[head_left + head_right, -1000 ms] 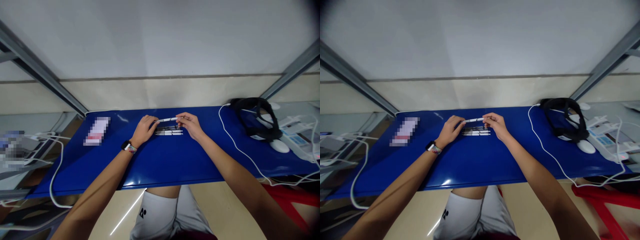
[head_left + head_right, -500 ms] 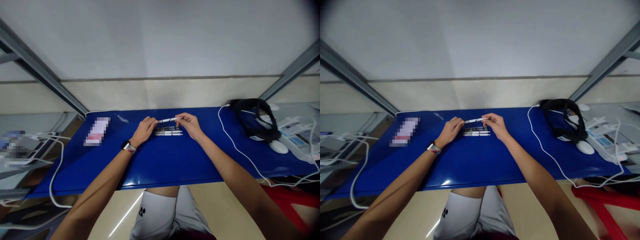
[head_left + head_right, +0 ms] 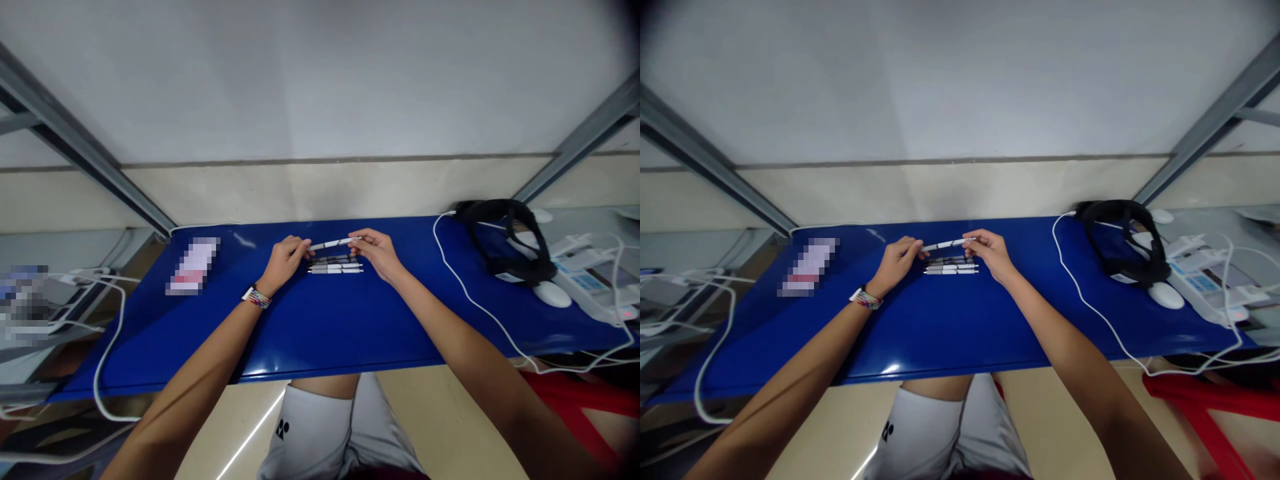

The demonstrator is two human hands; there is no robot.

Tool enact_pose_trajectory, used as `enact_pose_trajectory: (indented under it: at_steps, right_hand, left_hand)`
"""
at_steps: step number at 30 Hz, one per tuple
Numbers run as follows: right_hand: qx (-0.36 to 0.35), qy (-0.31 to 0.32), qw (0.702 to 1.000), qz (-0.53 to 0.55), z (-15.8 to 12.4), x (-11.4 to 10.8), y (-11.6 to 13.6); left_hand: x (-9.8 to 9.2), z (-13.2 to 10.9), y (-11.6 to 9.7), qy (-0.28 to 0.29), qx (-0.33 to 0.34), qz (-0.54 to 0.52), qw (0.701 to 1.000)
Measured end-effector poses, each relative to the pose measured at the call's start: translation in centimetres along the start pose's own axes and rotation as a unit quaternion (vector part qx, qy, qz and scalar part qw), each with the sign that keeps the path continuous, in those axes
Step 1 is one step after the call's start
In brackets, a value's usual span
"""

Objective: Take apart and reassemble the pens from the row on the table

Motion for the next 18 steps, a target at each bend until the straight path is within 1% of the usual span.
enact_pose_trajectory:
  at_steps: [2, 4, 7, 9, 13, 15, 18]
  right_hand:
    - [0.006, -0.003, 1.0, 0.002, 0.0, -0.01, -0.02]
    - [0.008, -0.007, 1.0, 0.002, 0.02, -0.03, -0.07]
    - [0.005, -0.009, 1.0, 0.003, 0.07, -0.11, -0.17]
    - [0.004, -0.009, 1.0, 0.004, 0.1, -0.18, -0.23]
    - [0.002, -0.011, 1.0, 0.011, 0.13, -0.27, -0.24]
    - [0.002, -0.014, 1.0, 0.013, 0.13, -0.3, -0.24]
    - [-0.001, -0.01, 1.0, 0.004, 0.14, -0.39, -0.3]
  left_hand:
    - [0.0, -0.05, 0.05, -0.002, -0.015, -0.007, 1.0]
    - [0.01, -0.09, 0.07, -0.011, -0.015, -0.012, 1.0]
    - [0.03, -0.07, 0.07, 0.006, -0.008, -0.009, 1.0]
    - [0.03, -0.04, 0.03, 0.012, -0.016, -0.015, 1.0]
    - [0.01, -0.03, -0.07, -0.011, -0.024, -0.041, 0.999]
    - [-0.01, -0.03, 0.02, -0.008, -0.027, -0.049, 0.998]
    - [-0.14, -0.02, 0.36, -0.012, -0.05, -0.051, 0.997]
Point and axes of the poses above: each hand's wrist, its own z-axis towards the middle knuckle, its own x-axis out of the palm, y = z × x, the point moved 1 cm from there along z, towards the middle knuckle, and after that the axes turned 13 degrees about y, right-handed, at the moved point
